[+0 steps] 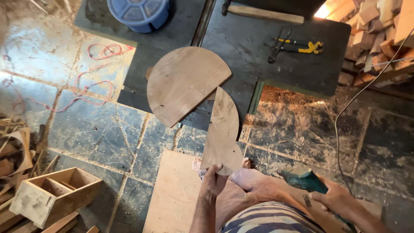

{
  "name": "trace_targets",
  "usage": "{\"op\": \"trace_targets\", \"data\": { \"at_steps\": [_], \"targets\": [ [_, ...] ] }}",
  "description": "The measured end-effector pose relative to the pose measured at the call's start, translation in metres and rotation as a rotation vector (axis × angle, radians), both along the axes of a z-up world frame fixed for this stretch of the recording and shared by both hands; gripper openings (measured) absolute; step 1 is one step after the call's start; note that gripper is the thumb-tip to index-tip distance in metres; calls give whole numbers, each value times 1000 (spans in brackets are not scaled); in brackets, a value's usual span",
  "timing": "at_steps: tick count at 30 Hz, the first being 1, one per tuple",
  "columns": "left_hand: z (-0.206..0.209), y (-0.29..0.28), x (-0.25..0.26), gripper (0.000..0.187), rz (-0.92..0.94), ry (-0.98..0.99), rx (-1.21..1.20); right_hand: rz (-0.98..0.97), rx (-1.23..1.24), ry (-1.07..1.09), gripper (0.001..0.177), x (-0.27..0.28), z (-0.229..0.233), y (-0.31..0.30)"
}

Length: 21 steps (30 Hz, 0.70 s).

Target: The person uses a drill and pliers to work on pieces of wood on a workbench.

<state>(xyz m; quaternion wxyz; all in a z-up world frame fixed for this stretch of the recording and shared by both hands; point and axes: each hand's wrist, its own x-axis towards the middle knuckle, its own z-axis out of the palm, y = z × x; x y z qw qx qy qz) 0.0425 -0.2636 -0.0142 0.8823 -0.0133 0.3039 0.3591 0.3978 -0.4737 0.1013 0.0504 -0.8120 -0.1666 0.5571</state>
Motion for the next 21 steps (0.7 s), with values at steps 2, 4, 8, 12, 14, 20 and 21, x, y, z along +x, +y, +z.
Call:
{"op": "trace_targets", "data": {
  "at_steps": [2, 4, 8, 12, 14, 20, 21],
  "targets": [
    [-3, -11, 2, 59, 15, 15, 16, -53, 2, 33, 95, 2, -6, -4],
    [-5, -24, 7, 57, -7, 86, 31, -16, 69, 0, 94, 1, -10, -8],
    [-16, -36, 21, 50, 125, 185, 0, -55, 40, 12, 94, -3, -4, -12],
    [-21, -29, 33, 46, 185, 249, 0, -156, 108, 43, 90, -10, 11, -18],
    [-14, -27, 31, 45, 127, 298, -39, -162, 79, 44, 92, -9, 14, -18],
    [6, -18, 12, 44, 46, 477, -108, -223, 177, 82, 86, -11, 4, -22],
    [7, -16, 6, 43, 64, 512, -68, -214, 184, 76, 86, -12, 4, -22]
  ]
}}
